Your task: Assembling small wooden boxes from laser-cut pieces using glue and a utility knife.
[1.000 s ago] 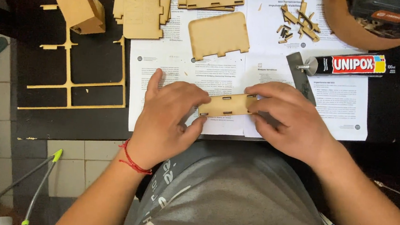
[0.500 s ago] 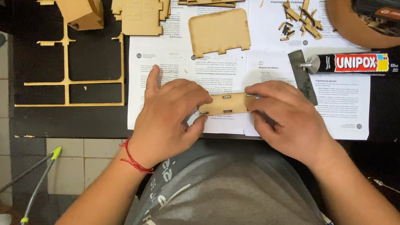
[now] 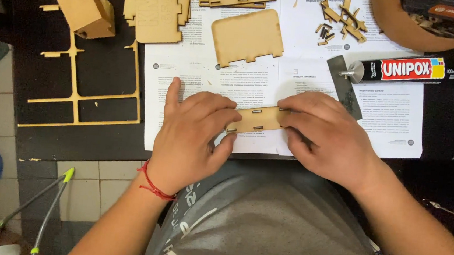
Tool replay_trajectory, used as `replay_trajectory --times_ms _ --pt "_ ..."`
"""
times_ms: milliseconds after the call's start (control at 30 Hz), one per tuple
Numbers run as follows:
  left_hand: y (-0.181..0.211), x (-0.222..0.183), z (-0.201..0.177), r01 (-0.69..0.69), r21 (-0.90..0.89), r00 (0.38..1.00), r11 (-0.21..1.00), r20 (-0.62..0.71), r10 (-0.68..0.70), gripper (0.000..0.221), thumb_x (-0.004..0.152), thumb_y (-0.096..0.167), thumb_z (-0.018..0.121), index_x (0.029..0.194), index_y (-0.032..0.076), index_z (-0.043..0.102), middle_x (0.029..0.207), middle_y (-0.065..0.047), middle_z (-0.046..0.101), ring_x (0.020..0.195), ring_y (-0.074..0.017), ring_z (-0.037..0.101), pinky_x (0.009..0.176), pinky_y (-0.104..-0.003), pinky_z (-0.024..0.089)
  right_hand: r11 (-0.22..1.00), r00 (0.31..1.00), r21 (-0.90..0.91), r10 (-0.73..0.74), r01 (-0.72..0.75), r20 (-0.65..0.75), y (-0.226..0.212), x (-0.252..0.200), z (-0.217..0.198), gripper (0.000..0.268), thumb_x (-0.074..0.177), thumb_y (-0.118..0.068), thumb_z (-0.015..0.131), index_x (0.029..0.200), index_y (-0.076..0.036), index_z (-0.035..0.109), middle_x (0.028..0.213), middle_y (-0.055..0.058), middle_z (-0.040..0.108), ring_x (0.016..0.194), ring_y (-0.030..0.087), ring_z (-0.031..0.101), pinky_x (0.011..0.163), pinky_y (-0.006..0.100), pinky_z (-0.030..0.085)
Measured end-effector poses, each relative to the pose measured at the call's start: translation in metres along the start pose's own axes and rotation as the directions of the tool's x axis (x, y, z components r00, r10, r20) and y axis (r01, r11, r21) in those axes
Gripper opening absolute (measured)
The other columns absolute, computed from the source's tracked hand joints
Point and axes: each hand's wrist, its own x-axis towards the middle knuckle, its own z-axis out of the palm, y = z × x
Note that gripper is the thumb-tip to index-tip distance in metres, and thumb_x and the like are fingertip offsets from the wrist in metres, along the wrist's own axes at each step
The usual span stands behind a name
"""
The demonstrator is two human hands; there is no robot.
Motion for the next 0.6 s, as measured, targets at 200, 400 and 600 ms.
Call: replay_trajectory --times_ms 200,400,600 --pt "0.001 0.000 0.000 -0.026 0.035 0.999 0.999 -0.036 0.028 0.019 0.086 0.022 0.065 0.103 0.015 0.069 0.111 0.001 0.066 0.105 -0.0237 0.061 0.111 -0.069 0.019 0.999 1.000 -0.034 -0.028 0.028 0.013 0.000 0.001 -0.001 0.019 0.092 -0.002 0.062 0.110 -0.001 0.066 0.119 0.013 0.062 0.108 0.035 0.062 0.097 0.048 0.051" --pt "0.002 0.000 0.000 -0.042 0.086 0.998 0.995 -0.042 0.046 0.017 0.089 0.021 0.064 0.104 0.014 0.071 0.111 0.001 0.068 0.106 -0.0252 0.060 0.108 -0.069 0.021 0.996 0.998 -0.055 -0.069 0.069 -0.003 -0.002 0.004 -0.003 0.019 0.091 -0.001 0.060 0.109 0.002 0.065 0.117 0.016 0.064 0.105 0.035 0.063 0.099 0.051 0.052" --pt "0.013 0.007 -0.002 0.006 0.075 1.000 0.997 -0.020 -0.004 0.013 0.089 0.024 0.067 0.094 0.012 0.071 0.107 0.001 0.071 0.101 -0.0229 0.064 0.109 -0.068 0.023 0.998 0.998 -0.026 -0.065 0.065 -0.015 -0.004 0.006 -0.005 0.017 0.091 -0.001 0.060 0.107 0.002 0.066 0.115 0.014 0.063 0.104 0.034 0.061 0.099 0.050 0.051"
